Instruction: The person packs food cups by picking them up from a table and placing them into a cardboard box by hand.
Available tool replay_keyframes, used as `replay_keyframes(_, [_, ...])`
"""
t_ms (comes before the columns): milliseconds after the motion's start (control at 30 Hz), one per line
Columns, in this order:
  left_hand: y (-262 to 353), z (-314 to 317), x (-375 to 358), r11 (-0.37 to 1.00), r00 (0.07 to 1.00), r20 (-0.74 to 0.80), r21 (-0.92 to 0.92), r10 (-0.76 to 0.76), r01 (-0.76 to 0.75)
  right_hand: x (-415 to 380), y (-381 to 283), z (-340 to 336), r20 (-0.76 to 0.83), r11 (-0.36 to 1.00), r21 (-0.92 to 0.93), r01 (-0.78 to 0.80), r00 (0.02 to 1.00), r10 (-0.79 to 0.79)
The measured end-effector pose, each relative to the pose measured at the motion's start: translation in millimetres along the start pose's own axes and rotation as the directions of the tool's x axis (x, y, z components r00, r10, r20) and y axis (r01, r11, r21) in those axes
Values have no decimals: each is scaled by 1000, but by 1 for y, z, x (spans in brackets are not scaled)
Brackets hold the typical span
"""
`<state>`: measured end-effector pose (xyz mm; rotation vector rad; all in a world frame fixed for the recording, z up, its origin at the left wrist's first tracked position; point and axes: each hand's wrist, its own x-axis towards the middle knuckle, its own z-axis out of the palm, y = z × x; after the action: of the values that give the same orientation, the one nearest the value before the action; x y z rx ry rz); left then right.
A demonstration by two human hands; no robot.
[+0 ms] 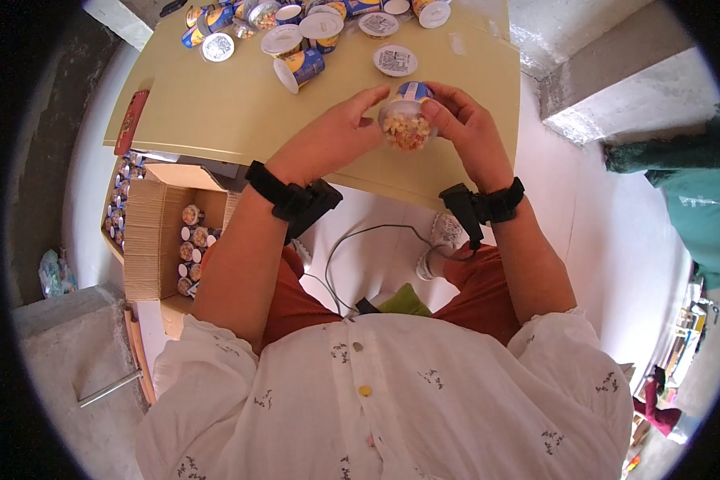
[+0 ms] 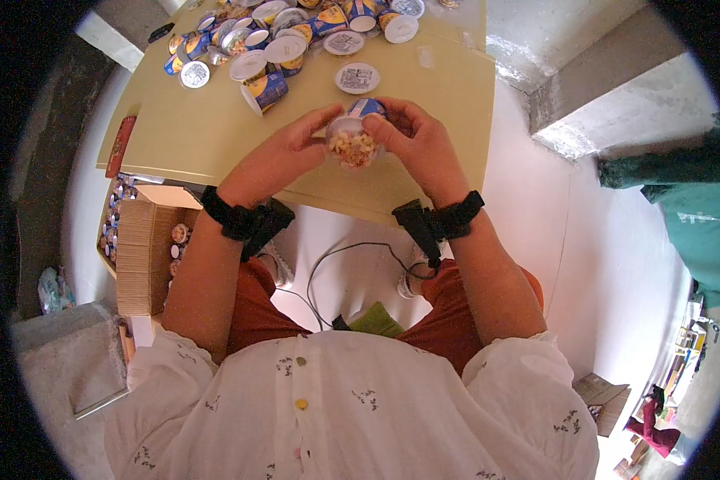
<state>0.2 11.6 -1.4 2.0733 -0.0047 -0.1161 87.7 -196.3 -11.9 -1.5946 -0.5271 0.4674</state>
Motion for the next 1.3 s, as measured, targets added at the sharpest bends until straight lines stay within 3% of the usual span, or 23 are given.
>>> replay_keyframes(67, [-2,6,-2,972,996,85,-235,38,-17,-1,0,2,-49,985,171,-13,999,21])
replay_keyframes(100, [1,6,-1,972,996,85,-235,37,-16,-1,0,4,-48,985,171,-14,999,22])
replay_keyframes(167, [8,6,1,900,968,180,-427,177,-85,-2,1,8,-67,963,268,-13,997,32])
replay_keyframes(267, [11,4,2,869,977,195,-494,91,18,-4,5,12,-11,932,358,-49,998,57])
replay_keyframes(467, [13,5,-3,906,996,86,-422,23,15,-3,-2,2,69,997,66,-42,997,37])
replay_keyframes(600, [7,9,-1,918,997,46,-395,59,-36,-3,3,0,64,999,42,10,998,-13])
replay_keyframes(667, [3,12,2,874,991,-71,-466,117,-136,-6,6,7,21,923,385,-17,1000,10])
replay_keyframes(800, [10,11,-1,887,995,-50,-452,86,-100,-9,5,12,47,881,468,-65,998,49])
replay_keyframes(867, [14,10,-3,969,996,-15,-230,91,-92,-7,4,7,90,968,251,8,995,-32])
replay_keyframes(900, [15,10,-4,969,996,-14,-230,91,-92,-6,3,6,90,968,251,8,995,-32])
replay_keyframes(967, [17,12,-6,993,993,-24,-16,119,-120,-5,1,5,109,997,75,28,993,-37])
replay_keyframes(1100, [16,14,-4,971,991,-35,-200,127,-131,-7,0,6,74,990,135,-44,997,34])
replay_keyframes(1167, [10,16,-1,934,991,-33,-332,129,-133,-7,3,10,53,936,331,-117,993,106])
replay_keyframes(1300, [15,8,-3,940,995,0,-327,103,-98,-7,7,14,93,939,320,-124,991,98])
